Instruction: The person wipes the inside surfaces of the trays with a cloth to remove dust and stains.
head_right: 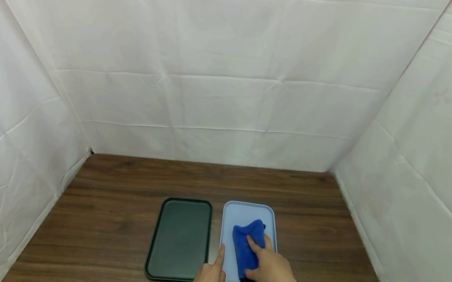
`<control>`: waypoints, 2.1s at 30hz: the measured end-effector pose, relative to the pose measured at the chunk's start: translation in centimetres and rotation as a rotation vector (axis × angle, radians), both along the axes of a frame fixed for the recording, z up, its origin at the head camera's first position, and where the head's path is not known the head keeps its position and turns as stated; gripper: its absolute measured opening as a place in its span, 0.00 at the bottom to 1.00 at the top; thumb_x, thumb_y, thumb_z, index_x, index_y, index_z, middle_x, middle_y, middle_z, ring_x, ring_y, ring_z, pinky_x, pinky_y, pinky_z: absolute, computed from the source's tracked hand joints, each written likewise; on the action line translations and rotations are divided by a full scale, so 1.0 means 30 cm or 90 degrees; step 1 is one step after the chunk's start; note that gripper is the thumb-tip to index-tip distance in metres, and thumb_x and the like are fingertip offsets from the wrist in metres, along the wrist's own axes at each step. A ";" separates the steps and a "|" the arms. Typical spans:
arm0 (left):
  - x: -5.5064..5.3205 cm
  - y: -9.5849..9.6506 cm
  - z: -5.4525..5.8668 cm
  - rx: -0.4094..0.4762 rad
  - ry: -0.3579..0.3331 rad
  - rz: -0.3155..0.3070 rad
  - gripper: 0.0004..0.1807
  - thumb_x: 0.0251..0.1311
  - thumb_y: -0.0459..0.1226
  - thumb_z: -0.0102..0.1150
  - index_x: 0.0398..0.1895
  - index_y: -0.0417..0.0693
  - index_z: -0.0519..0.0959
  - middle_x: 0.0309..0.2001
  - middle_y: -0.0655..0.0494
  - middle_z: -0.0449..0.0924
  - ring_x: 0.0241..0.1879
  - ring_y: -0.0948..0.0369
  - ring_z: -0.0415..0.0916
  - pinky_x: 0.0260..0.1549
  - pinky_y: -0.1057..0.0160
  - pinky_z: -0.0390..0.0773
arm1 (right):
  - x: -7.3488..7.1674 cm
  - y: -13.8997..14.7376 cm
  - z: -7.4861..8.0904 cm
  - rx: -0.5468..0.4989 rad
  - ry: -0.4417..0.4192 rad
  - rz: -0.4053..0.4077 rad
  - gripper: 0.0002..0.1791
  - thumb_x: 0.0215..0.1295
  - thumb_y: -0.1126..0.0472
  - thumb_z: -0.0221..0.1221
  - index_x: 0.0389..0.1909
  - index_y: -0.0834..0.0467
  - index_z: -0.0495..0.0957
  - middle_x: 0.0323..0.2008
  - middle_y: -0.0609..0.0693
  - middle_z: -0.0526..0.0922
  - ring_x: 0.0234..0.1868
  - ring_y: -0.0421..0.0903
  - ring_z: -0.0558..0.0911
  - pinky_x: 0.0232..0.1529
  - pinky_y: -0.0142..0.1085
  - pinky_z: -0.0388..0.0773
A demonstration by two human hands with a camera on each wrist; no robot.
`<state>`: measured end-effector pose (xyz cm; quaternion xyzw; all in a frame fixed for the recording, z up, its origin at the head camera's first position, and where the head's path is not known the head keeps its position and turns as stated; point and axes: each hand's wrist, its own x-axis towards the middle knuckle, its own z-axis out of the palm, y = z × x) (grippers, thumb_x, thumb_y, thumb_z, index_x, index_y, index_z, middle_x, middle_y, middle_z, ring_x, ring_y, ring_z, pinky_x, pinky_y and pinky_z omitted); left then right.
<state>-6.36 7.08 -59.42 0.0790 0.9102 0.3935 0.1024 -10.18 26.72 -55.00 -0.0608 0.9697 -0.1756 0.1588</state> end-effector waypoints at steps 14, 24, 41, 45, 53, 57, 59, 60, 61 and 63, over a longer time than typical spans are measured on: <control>0.001 0.006 -0.001 0.006 -0.005 0.004 0.38 0.68 0.29 0.57 0.80 0.38 0.58 0.13 0.53 0.68 0.10 0.61 0.64 0.10 0.62 0.65 | 0.008 0.051 0.010 0.012 0.001 -0.025 0.51 0.52 0.47 0.77 0.78 0.47 0.67 0.78 0.69 0.57 0.56 0.69 0.82 0.45 0.65 0.81; 0.004 0.008 0.000 0.011 -0.017 0.009 0.38 0.69 0.29 0.56 0.81 0.40 0.58 0.12 0.54 0.67 0.09 0.60 0.62 0.09 0.62 0.63 | 0.008 0.094 0.004 0.023 -0.011 -0.025 0.50 0.54 0.45 0.76 0.78 0.44 0.66 0.78 0.66 0.58 0.54 0.66 0.83 0.45 0.63 0.81; 0.010 0.012 0.000 0.005 -0.025 0.019 0.40 0.68 0.29 0.56 0.83 0.41 0.54 0.12 0.53 0.67 0.09 0.60 0.63 0.09 0.62 0.62 | 0.023 0.107 0.007 0.025 0.023 -0.002 0.44 0.62 0.55 0.72 0.79 0.46 0.65 0.78 0.68 0.56 0.45 0.60 0.86 0.37 0.56 0.82; 0.012 0.015 0.002 -0.002 -0.026 0.028 0.43 0.68 0.29 0.56 0.83 0.38 0.50 0.11 0.55 0.66 0.08 0.60 0.62 0.08 0.62 0.61 | 0.024 0.093 0.007 0.032 0.023 -0.002 0.41 0.65 0.57 0.70 0.78 0.48 0.66 0.78 0.68 0.56 0.32 0.49 0.83 0.28 0.47 0.79; 0.007 0.019 0.004 -0.026 -0.021 0.032 0.42 0.66 0.30 0.57 0.81 0.33 0.52 0.11 0.53 0.66 0.08 0.58 0.63 0.10 0.60 0.61 | 0.024 0.069 0.009 0.056 0.028 -0.010 0.39 0.67 0.58 0.68 0.78 0.51 0.67 0.78 0.69 0.56 0.30 0.50 0.82 0.26 0.47 0.78; 0.006 0.018 0.004 -0.024 -0.021 0.028 0.43 0.66 0.29 0.58 0.81 0.33 0.52 0.11 0.52 0.66 0.08 0.58 0.63 0.09 0.60 0.62 | 0.016 0.066 0.006 0.057 0.024 -0.016 0.39 0.67 0.58 0.67 0.78 0.51 0.66 0.78 0.69 0.55 0.33 0.52 0.83 0.29 0.50 0.79; 0.005 0.018 0.005 -0.021 -0.020 0.027 0.43 0.65 0.29 0.58 0.81 0.33 0.52 0.11 0.52 0.66 0.08 0.58 0.63 0.09 0.61 0.61 | 0.010 0.066 0.004 0.058 0.023 -0.016 0.39 0.68 0.58 0.67 0.78 0.51 0.66 0.78 0.69 0.55 0.36 0.54 0.84 0.31 0.52 0.80; 0.005 0.017 0.006 -0.020 -0.019 0.027 0.42 0.66 0.29 0.57 0.81 0.32 0.52 0.11 0.52 0.66 0.08 0.59 0.63 0.09 0.61 0.61 | 0.008 0.066 0.003 0.058 0.023 -0.015 0.39 0.68 0.58 0.68 0.78 0.50 0.66 0.78 0.69 0.55 0.37 0.55 0.85 0.32 0.52 0.81; 0.006 0.017 0.006 -0.020 -0.018 0.027 0.42 0.66 0.29 0.57 0.81 0.32 0.52 0.11 0.53 0.66 0.08 0.59 0.62 0.09 0.61 0.61 | 0.005 0.067 0.002 0.058 0.021 -0.017 0.39 0.68 0.58 0.67 0.78 0.50 0.66 0.79 0.69 0.55 0.38 0.56 0.85 0.32 0.52 0.81; 0.007 0.017 0.007 -0.022 -0.013 0.028 0.42 0.66 0.29 0.57 0.81 0.32 0.52 0.11 0.53 0.66 0.08 0.59 0.62 0.09 0.61 0.61 | 0.000 0.068 -0.001 0.058 0.017 -0.019 0.39 0.68 0.57 0.67 0.78 0.50 0.65 0.79 0.68 0.54 0.39 0.56 0.85 0.32 0.52 0.81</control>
